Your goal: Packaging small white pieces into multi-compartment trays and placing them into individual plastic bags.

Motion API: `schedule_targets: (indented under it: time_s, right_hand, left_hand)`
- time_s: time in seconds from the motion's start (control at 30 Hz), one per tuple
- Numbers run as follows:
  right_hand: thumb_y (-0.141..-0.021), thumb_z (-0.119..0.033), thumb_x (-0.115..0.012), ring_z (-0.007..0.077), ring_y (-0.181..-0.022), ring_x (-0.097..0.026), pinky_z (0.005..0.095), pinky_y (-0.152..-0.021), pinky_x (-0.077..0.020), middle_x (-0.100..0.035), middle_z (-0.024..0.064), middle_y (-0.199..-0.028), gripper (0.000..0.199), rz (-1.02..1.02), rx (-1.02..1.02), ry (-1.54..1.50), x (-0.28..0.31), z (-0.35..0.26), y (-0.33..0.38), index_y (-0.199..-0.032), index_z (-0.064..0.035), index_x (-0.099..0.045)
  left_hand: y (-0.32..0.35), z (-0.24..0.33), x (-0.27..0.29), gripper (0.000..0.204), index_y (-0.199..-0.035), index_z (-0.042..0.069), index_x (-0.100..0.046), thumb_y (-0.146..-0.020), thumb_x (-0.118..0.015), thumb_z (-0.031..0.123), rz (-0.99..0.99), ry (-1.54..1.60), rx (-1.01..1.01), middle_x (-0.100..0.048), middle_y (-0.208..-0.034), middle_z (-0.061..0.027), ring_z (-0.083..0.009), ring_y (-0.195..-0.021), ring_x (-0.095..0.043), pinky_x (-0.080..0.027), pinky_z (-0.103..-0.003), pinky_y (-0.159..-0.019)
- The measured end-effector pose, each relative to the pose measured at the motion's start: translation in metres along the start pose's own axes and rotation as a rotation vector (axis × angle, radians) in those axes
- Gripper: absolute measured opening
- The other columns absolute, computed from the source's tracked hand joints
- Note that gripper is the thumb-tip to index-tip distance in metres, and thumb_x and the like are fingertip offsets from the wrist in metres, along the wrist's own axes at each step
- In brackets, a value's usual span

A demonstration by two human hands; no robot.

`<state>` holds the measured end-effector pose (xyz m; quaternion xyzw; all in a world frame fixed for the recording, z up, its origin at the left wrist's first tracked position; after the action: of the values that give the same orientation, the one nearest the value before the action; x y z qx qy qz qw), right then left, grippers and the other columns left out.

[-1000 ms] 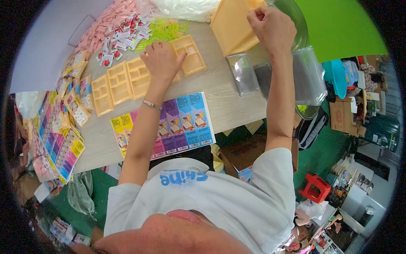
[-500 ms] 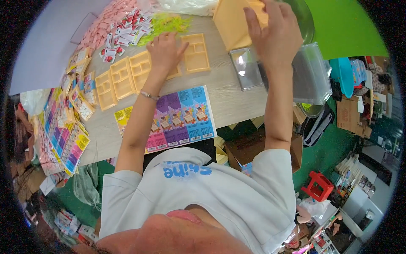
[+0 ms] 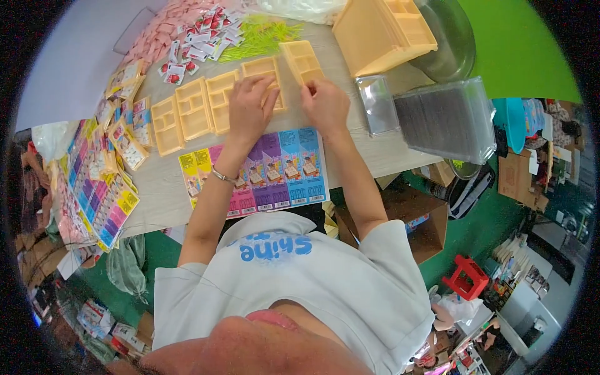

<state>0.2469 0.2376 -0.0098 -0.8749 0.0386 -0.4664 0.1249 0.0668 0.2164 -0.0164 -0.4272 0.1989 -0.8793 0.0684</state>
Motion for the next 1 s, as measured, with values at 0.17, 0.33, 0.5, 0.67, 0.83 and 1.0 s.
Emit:
schedule_targets:
  time_s: [0.17, 0.33, 0.5, 0.67, 0.83, 1.0]
  right_hand:
    - [-0.085, -0.016, -0.076, 0.0260, -0.063, -0.068, 0.0365, -0.056, -0.0516, -0.070, 0.0101, -0.076, 0.012, 0.003, -0.084, -0.305, 0.034, -0.036, 0.024, -0.080, -0.0055, -0.072]
    - [-0.083, -0.015, -0.078, 0.0250, -0.061, -0.067, 0.0356, -0.054, -0.0505, -0.068, 0.0088, -0.075, 0.013, 0.119, 0.017, -0.169, 0.038, -0.043, 0.041, -0.079, -0.0060, -0.069]
    - [-0.083, -0.015, -0.078, 0.0245, -0.060, -0.066, 0.0356, -0.053, -0.0498, -0.068, 0.0082, -0.076, 0.015, 0.117, 0.028, -0.192, 0.041, -0.048, 0.045, -0.079, -0.0066, -0.068]
    - [-0.084, -0.016, -0.079, 0.0229, -0.058, -0.066, 0.0354, -0.052, -0.0492, -0.068, 0.0080, -0.078, 0.016, 0.093, 0.015, -0.214, 0.043, -0.049, 0.046, -0.080, -0.0062, -0.068]
    - [-0.086, -0.019, -0.079, 0.0214, -0.058, -0.066, 0.0337, -0.053, -0.0502, -0.068, 0.0089, -0.081, 0.018, 0.065, -0.011, -0.327, 0.046, -0.054, 0.046, -0.083, -0.0045, -0.069]
    - [-0.086, -0.018, -0.079, 0.0195, -0.060, -0.066, 0.0318, -0.055, -0.0514, -0.068, 0.0098, -0.082, 0.017, 0.024, -0.008, -0.416, 0.042, -0.054, 0.050, -0.087, -0.0032, -0.070]
  left_hand:
    - [-0.007, 0.025, -0.009, 0.019, -0.099, 0.003, -0.073, -0.089, -0.077, 0.018, -0.092, 0.873, 0.568, -0.073, -0.085, -0.0052, -0.0110, -0.074, -0.068, -0.053, -0.025, -0.064]
    - [0.005, 0.036, -0.013, 0.017, -0.094, 0.002, -0.073, -0.087, -0.077, 0.017, 0.005, 0.945, 0.623, -0.074, -0.080, -0.0063, -0.0108, -0.070, -0.069, -0.055, -0.026, -0.063]
    - [0.008, 0.033, -0.016, 0.011, -0.094, 0.001, -0.068, -0.094, -0.071, 0.011, -0.148, 1.066, 0.618, -0.069, -0.082, 0.0001, -0.0052, -0.073, -0.063, -0.052, -0.022, -0.066]
    - [0.010, 0.035, -0.008, 0.010, -0.099, 0.001, -0.068, -0.096, -0.069, 0.011, -0.193, 1.092, 0.581, -0.069, -0.086, 0.0007, -0.0046, -0.077, -0.062, -0.050, -0.021, -0.070]
    - [0.015, 0.032, -0.003, 0.014, -0.106, 0.000, -0.069, -0.097, -0.068, 0.011, -0.170, 1.181, 0.578, -0.069, -0.091, 0.0008, -0.0050, -0.082, -0.062, -0.050, -0.021, -0.075]
    - [0.023, 0.031, 0.004, 0.016, -0.104, 0.000, -0.072, -0.095, -0.071, 0.012, -0.170, 1.245, 0.634, -0.072, -0.094, -0.0018, -0.0069, -0.085, -0.064, -0.052, -0.023, -0.079]
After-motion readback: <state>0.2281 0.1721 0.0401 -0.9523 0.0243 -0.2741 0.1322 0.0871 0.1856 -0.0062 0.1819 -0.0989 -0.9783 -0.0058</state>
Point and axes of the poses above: each hand's wrist, its own y-axis away from the middle knuckle, its own x-axis out of the back of the hand, z = x × y, the point moved 4 cm from there along -y, towards the middle knuckle
